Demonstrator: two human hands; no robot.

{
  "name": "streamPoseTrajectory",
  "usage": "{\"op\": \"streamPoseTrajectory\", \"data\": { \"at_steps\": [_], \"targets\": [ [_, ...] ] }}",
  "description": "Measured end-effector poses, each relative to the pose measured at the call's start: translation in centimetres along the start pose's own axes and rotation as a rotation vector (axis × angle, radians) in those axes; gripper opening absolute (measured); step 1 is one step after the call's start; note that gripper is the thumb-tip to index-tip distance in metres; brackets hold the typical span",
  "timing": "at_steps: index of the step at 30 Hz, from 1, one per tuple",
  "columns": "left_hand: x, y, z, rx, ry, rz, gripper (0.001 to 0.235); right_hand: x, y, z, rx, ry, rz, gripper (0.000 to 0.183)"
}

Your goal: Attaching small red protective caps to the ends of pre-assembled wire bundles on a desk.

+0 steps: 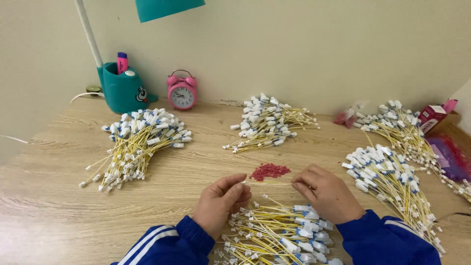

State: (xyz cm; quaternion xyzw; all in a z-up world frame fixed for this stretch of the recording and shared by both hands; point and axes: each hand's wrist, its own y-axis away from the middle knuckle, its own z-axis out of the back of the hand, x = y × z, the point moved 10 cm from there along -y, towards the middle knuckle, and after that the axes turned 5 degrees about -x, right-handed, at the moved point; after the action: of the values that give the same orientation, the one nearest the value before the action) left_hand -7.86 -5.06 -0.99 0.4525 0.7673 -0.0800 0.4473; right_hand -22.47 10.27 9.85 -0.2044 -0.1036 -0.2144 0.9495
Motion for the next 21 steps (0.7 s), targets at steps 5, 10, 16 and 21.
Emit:
{"op": "streamPoseTrajectory", "data": {
  "at_steps": [5, 10, 16, 21],
  "targets": [
    [0.2, -0.3, 0.0, 0.015, -0.025, -0.011, 0.024, 0.3, 0.0, 0.6, -0.017, -0.006, 0.021, 0.017],
    [0.5, -0.6, 0.1, 0.023, 0.000, -0.019, 0.017, 0.9, -0.1, 0.7, 0.001, -0.004, 0.044, 0.010],
    [0.3, -0.5, 0.3, -0.026, -0.036, -0.030, 0.017, 0.4, -0.2, -0.2, 0.034, -0.021, 0.091, 0.013],
    [0.5, -0.6, 0.4, -0.042, -0.098, -0.010, 0.013, -1.9, 0.6, -1.8, 0.324, -0.173, -0.287, 0.014]
  ]
}}
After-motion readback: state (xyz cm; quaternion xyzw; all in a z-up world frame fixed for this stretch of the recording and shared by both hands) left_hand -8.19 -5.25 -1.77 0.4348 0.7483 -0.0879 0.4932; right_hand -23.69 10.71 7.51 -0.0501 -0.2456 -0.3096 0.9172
